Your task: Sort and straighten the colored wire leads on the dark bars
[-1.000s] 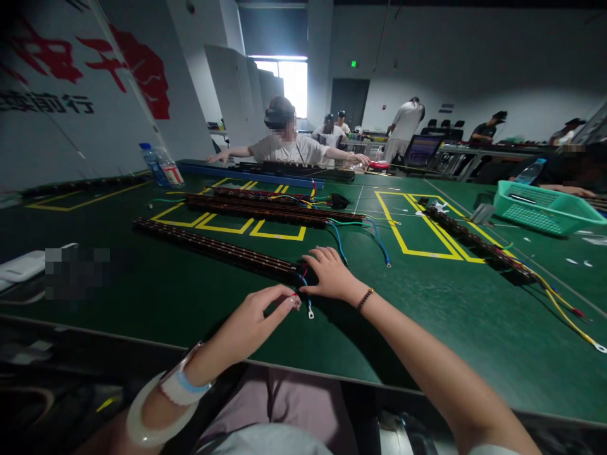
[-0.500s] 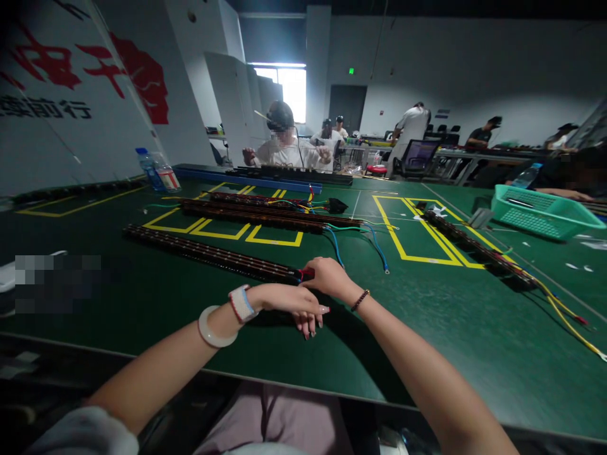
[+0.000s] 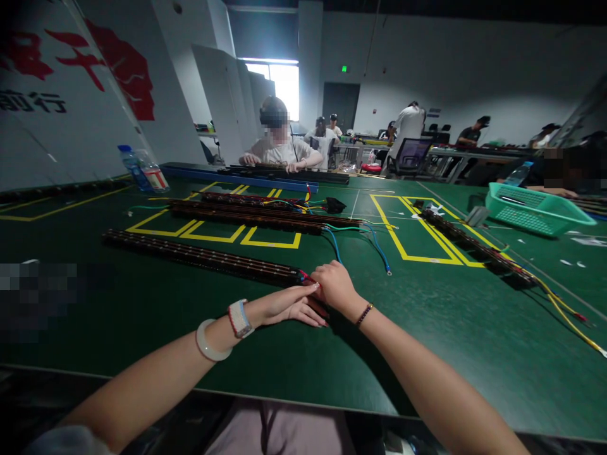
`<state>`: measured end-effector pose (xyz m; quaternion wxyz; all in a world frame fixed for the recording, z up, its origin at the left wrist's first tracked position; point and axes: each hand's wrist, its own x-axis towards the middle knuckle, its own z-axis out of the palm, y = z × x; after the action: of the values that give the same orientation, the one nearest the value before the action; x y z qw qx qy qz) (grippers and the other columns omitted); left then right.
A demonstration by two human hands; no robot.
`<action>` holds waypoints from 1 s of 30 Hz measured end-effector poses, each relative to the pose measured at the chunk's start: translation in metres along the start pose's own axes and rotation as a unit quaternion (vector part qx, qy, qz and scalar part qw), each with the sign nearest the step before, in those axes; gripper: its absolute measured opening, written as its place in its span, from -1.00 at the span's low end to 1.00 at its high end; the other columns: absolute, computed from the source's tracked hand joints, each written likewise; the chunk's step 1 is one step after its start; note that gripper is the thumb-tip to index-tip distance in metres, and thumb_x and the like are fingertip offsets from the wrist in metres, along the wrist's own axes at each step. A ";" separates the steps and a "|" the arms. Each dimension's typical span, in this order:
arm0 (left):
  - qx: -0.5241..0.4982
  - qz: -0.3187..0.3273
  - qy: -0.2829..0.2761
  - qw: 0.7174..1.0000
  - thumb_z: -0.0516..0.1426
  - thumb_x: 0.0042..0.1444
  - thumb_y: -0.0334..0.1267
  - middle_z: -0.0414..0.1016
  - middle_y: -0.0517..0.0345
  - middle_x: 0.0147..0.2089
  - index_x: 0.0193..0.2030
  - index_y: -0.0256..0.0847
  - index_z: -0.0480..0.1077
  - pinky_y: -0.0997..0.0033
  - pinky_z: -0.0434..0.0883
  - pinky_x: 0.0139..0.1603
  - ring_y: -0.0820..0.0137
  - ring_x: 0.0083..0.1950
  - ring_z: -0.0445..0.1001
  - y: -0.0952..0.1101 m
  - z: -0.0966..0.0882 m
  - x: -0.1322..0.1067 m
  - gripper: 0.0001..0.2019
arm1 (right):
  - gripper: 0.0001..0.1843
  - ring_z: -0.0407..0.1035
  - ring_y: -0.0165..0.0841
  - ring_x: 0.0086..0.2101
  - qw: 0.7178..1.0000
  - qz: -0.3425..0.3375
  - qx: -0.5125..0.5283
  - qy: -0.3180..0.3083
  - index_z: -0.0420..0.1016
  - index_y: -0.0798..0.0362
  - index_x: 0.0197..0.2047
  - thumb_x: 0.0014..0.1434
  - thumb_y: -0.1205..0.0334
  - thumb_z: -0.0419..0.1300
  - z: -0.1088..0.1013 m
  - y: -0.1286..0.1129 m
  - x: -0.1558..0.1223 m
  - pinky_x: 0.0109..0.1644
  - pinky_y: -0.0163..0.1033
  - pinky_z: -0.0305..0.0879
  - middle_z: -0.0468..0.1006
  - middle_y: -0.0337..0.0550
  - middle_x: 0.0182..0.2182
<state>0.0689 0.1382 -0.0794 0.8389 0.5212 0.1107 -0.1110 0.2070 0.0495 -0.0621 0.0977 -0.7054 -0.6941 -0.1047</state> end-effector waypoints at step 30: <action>0.002 0.100 0.155 0.983 -0.10 0.30 -0.09 0.49 -0.05 -0.28 0.05 -0.31 0.16 0.12 0.44 -0.08 0.32 -0.31 0.55 -0.014 0.008 0.008 -0.66 | -0.78 0.32 -0.39 -0.34 0.989 -0.005 0.125 0.083 0.54 0.08 -0.14 0.23 0.22 0.12 0.006 0.007 -0.012 -0.25 -0.32 0.20 0.44 -0.13 -0.39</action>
<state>0.0732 0.1246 -0.0907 0.8174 0.5423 0.1861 0.0553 0.2137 0.0394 -0.0714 0.2417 -0.6734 -0.6945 -0.0760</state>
